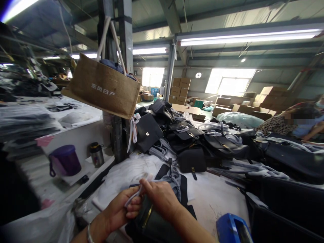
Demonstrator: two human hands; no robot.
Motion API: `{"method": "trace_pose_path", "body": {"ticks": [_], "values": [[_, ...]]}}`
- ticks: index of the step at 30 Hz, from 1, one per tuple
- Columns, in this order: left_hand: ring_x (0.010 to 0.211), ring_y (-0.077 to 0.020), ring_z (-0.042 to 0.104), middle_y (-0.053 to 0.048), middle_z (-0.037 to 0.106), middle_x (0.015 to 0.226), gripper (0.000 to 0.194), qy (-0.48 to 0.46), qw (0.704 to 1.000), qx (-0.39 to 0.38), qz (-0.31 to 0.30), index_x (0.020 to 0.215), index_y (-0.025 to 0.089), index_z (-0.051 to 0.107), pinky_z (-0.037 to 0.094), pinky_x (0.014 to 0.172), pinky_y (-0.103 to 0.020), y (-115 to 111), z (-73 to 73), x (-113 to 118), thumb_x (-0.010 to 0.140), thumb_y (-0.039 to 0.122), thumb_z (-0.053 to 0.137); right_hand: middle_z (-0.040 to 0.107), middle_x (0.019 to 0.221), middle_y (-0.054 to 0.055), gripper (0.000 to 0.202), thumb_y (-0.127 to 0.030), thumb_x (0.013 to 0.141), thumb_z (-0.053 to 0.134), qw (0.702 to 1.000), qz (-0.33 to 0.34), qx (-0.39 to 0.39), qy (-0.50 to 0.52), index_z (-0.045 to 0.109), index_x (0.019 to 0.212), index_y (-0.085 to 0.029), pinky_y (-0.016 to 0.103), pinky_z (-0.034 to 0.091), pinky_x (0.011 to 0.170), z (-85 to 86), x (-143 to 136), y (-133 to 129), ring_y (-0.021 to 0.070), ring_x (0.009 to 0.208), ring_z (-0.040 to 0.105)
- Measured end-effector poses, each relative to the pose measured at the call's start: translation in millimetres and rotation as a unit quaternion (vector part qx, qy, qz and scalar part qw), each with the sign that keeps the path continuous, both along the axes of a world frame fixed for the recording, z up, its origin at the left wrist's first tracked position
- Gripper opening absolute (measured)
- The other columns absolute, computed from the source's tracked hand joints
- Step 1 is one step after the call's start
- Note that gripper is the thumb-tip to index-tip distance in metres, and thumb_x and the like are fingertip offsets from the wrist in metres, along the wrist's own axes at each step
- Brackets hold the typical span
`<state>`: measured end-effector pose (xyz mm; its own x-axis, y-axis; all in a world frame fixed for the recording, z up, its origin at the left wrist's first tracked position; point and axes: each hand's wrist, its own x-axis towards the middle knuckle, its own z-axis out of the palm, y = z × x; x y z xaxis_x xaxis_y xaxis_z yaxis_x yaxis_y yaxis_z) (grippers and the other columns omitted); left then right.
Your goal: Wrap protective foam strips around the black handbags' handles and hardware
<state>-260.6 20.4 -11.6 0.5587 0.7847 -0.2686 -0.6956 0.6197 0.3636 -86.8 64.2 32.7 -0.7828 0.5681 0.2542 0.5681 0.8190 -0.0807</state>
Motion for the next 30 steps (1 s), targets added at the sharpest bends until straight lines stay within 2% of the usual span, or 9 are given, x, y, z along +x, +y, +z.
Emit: {"method": "trace_pose_path", "body": {"ticks": [4, 7, 13, 17, 19, 23, 25, 27, 30], "values": [[0.037, -0.0038, 0.037, 0.005, 0.043, 0.052, 0.026, -0.013, 1.0, -0.013, -0.002, 0.085, 0.009, 0.06, 0.022, 0.036, -0.015, 4.4, -1.5, -2.3, 0.096, 0.03, 0.049, 0.07, 0.08, 0.009, 0.038, -0.011, 0.092, 0.051, 0.985, 0.073, 0.13, -0.091, 0.047, 0.13, -0.009, 0.03, 0.042, 0.057, -1.3, -0.6, 8.9, 0.0219, 0.064, 0.067], [0.037, -0.0038, 0.037, 0.005, 0.043, 0.053, 0.028, -0.017, 1.0, -0.019, 0.005, 0.086, 0.008, 0.06, 0.022, 0.035, -0.015, 6.7, -3.8, -3.9, 0.097, 0.029, 0.046, 0.069, 0.078, 0.008, 0.037, -0.011, 0.095, 0.046, 0.981, 0.069, 0.144, -0.107, 0.044, 0.132, -0.008, 0.031, 0.043, 0.055, -3.2, -3.3, 10.4, 0.0214, 0.062, 0.066], [0.044, -0.0055, 0.04, 0.004, 0.043, 0.059, 0.032, -0.012, 0.999, 0.026, 0.028, 0.104, 0.004, 0.061, 0.029, 0.039, -0.017, 0.1, -4.4, -5.6, 0.098, 0.031, 0.044, 0.073, 0.094, 0.008, 0.062, -0.018, 0.094, 0.056, 0.996, -0.082, 0.042, -0.019, 0.024, 0.147, -0.011, 0.029, 0.049, 0.06, 5.6, 16.2, -8.0, 0.0238, 0.077, 0.072], [0.051, -0.0081, 0.047, 0.002, 0.047, 0.064, 0.038, 0.025, 0.998, 0.058, -0.01, 0.107, 0.002, 0.062, 0.04, 0.046, -0.02, -4.7, 1.1, -5.3, 0.097, 0.036, 0.047, 0.072, 0.107, 0.009, 0.04, -0.02, 0.095, 0.051, 0.985, -0.155, 0.018, 0.067, 0.043, 0.134, -0.017, 0.03, 0.054, 0.071, 5.5, 51.3, -48.0, 0.0232, 0.089, 0.072], [0.053, -0.0092, 0.05, 0.001, 0.049, 0.066, 0.038, 0.057, 0.995, 0.075, -0.037, 0.103, 0.004, 0.063, 0.044, 0.05, -0.022, -6.3, 5.3, -4.5, 0.095, 0.038, 0.05, 0.072, 0.104, 0.009, 0.035, -0.035, 0.1, 0.043, 0.983, -0.144, 0.062, 0.098, 0.047, 0.13, -0.017, 0.029, 0.055, 0.07, -2.6, 68.9, -70.6, 0.0224, 0.086, 0.071], [0.072, -0.0181, 0.064, -0.008, 0.062, 0.082, 0.03, 0.149, 0.983, 0.107, -0.022, 0.097, 0.008, 0.066, 0.055, 0.069, -0.033, -9.7, 15.7, -2.7, 0.092, 0.036, 0.056, 0.073, 0.087, 0.008, 0.063, -0.064, 0.096, 0.03, 0.978, -0.095, 0.166, 0.085, 0.051, 0.127, -0.013, 0.03, 0.053, 0.064, -35.1, 92.6, -101.5, 0.0216, 0.07, 0.07], [0.083, -0.0231, 0.066, -0.011, 0.066, 0.09, 0.027, 0.193, 0.972, 0.133, 0.006, 0.095, 0.009, 0.067, 0.054, 0.081, -0.039, -10.4, 20.5, -1.1, 0.09, 0.034, 0.059, 0.072, 0.084, 0.006, 0.062, -0.063, 0.097, 0.024, 0.973, -0.097, 0.199, 0.07, 0.057, 0.118, -0.015, 0.032, 0.051, 0.066, -55.2, 96.1, -108.0, 0.0217, 0.068, 0.069], [0.087, -0.0251, 0.066, -0.012, 0.068, 0.089, 0.027, 0.248, 0.954, 0.169, 0.025, 0.092, 0.01, 0.068, 0.052, 0.086, -0.04, -10.0, 24.0, 1.2, 0.089, 0.036, 0.06, 0.072, 0.084, 0.006, 0.058, -0.059, 0.098, 0.025, 0.969, -0.11, 0.213, 0.067, 0.062, 0.109, -0.017, 0.035, 0.05, 0.07, -70.8, 94.2, -111.0, 0.0226, 0.069, 0.069], [0.08, -0.0228, 0.064, -0.008, 0.067, 0.08, 0.033, 0.383, 0.895, 0.227, 0.041, 0.086, 0.012, 0.067, 0.05, 0.074, -0.032, -8.3, 25.9, 3.7, 0.087, 0.044, 0.06, 0.072, 0.078, 0.007, 0.057, -0.064, 0.094, 0.035, 0.966, -0.118, 0.208, 0.096, 0.065, 0.099, -0.017, 0.034, 0.049, 0.065, -71.2, 88.6, -114.4, 0.0237, 0.065, 0.068]]}}
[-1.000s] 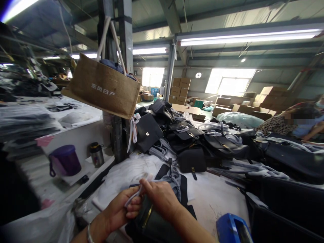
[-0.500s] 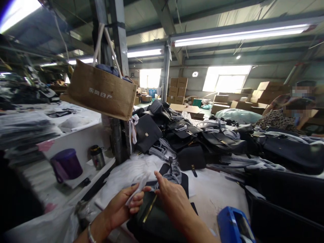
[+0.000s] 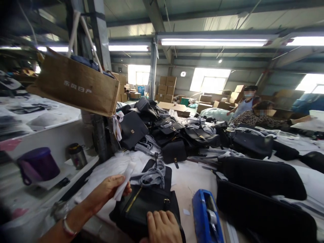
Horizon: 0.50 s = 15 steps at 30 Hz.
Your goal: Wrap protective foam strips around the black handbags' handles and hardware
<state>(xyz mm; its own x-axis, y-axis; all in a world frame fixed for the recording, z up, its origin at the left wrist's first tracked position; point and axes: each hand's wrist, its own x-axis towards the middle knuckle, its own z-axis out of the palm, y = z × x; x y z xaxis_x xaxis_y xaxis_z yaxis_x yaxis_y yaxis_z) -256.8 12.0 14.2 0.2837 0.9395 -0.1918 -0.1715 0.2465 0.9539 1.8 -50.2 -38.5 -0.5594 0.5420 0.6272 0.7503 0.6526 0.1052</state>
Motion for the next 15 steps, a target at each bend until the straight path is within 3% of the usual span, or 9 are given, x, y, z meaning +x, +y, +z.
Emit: {"method": "trace_pose_path", "body": {"ticks": [2, 4, 5, 7, 9, 10, 13, 15], "values": [[0.071, -0.0187, 0.059, -0.003, 0.064, 0.074, 0.036, 0.097, 0.994, 0.049, 0.018, 0.082, 0.014, 0.065, 0.045, 0.064, -0.027, 1.2, -0.6, -1.1, 0.086, 0.049, 0.059, 0.072, 0.079, 0.006, 0.053, -0.065, 0.092, 0.041, 0.997, 0.029, -0.066, 0.039, 0.066, 0.1, -0.019, 0.032, 0.05, 0.064, 16.7, 3.2, -2.1, 0.0236, 0.067, 0.069], [0.068, -0.0168, 0.054, 0.0, 0.059, 0.071, 0.037, 0.182, 0.976, 0.111, 0.033, 0.075, 0.017, 0.061, 0.041, 0.062, -0.026, 2.9, -2.5, -4.3, 0.086, 0.052, 0.057, 0.074, 0.094, 0.004, 0.042, -0.058, 0.095, 0.043, 0.971, 0.024, -0.21, 0.115, 0.065, 0.108, -0.024, 0.027, 0.052, 0.071, 38.7, 16.1, -0.4, 0.022, 0.082, 0.07], [0.07, -0.0171, 0.054, 0.001, 0.058, 0.071, 0.038, 0.223, 0.964, 0.142, 0.039, 0.073, 0.018, 0.059, 0.04, 0.063, -0.026, 4.4, -3.9, -6.1, 0.087, 0.053, 0.055, 0.073, 0.102, 0.004, 0.037, -0.053, 0.097, 0.043, 0.944, -0.009, -0.286, 0.166, 0.063, 0.113, -0.026, 0.025, 0.052, 0.075, 48.0, 25.5, 2.9, 0.0207, 0.091, 0.07], [0.074, -0.0187, 0.054, 0.001, 0.057, 0.073, 0.039, 0.301, 0.934, 0.187, 0.045, 0.071, 0.02, 0.055, 0.04, 0.068, -0.028, 9.0, -7.8, -8.1, 0.09, 0.053, 0.049, 0.072, 0.108, 0.004, 0.033, -0.049, 0.097, 0.043, 0.887, -0.117, -0.368, 0.254, 0.063, 0.112, -0.027, 0.025, 0.052, 0.08, 57.0, 46.3, 14.3, 0.0205, 0.098, 0.068], [0.078, -0.0208, 0.056, -0.001, 0.059, 0.077, 0.039, 0.363, 0.905, 0.219, 0.04, 0.072, 0.021, 0.055, 0.04, 0.072, -0.029, 14.9, -13.2, -6.3, 0.094, 0.05, 0.041, 0.073, 0.1, 0.005, 0.035, -0.05, 0.095, 0.042, 0.849, -0.179, -0.41, 0.283, 0.064, 0.104, -0.024, 0.029, 0.052, 0.078, 51.2, 64.3, 28.0, 0.023, 0.092, 0.069], [0.08, -0.0218, 0.057, -0.002, 0.061, 0.078, 0.038, 0.383, 0.894, 0.231, 0.034, 0.072, 0.021, 0.055, 0.039, 0.073, -0.031, 17.4, -16.0, -4.1, 0.095, 0.046, 0.037, 0.074, 0.096, 0.005, 0.037, -0.052, 0.094, 0.043, 0.836, -0.178, -0.438, 0.279, 0.065, 0.102, -0.023, 0.03, 0.053, 0.076, 44.0, 71.0, 33.9, 0.0242, 0.09, 0.07], [0.079, -0.0226, 0.058, -0.005, 0.065, 0.077, 0.037, 0.415, 0.877, 0.238, 0.031, 0.069, 0.022, 0.058, 0.038, 0.074, -0.032, 20.9, -22.4, 1.5, 0.095, 0.037, 0.036, 0.074, 0.098, 0.005, 0.046, -0.061, 0.087, 0.047, 0.798, -0.117, -0.528, 0.265, 0.068, 0.103, -0.024, 0.032, 0.055, 0.08, 16.5, 82.1, 41.6, 0.0268, 0.093, 0.07], [0.073, -0.0207, 0.058, -0.004, 0.066, 0.073, 0.036, 0.427, 0.878, 0.208, 0.055, 0.066, 0.022, 0.061, 0.039, 0.071, -0.031, 22.1, -25.4, -7.1, 0.093, 0.033, 0.04, 0.074, 0.104, 0.005, 0.05, -0.068, 0.08, 0.052, 0.792, -0.098, -0.545, 0.257, 0.071, 0.103, -0.028, 0.033, 0.056, 0.086, -0.5, 85.4, 41.9, 0.0292, 0.103, 0.067]]}}
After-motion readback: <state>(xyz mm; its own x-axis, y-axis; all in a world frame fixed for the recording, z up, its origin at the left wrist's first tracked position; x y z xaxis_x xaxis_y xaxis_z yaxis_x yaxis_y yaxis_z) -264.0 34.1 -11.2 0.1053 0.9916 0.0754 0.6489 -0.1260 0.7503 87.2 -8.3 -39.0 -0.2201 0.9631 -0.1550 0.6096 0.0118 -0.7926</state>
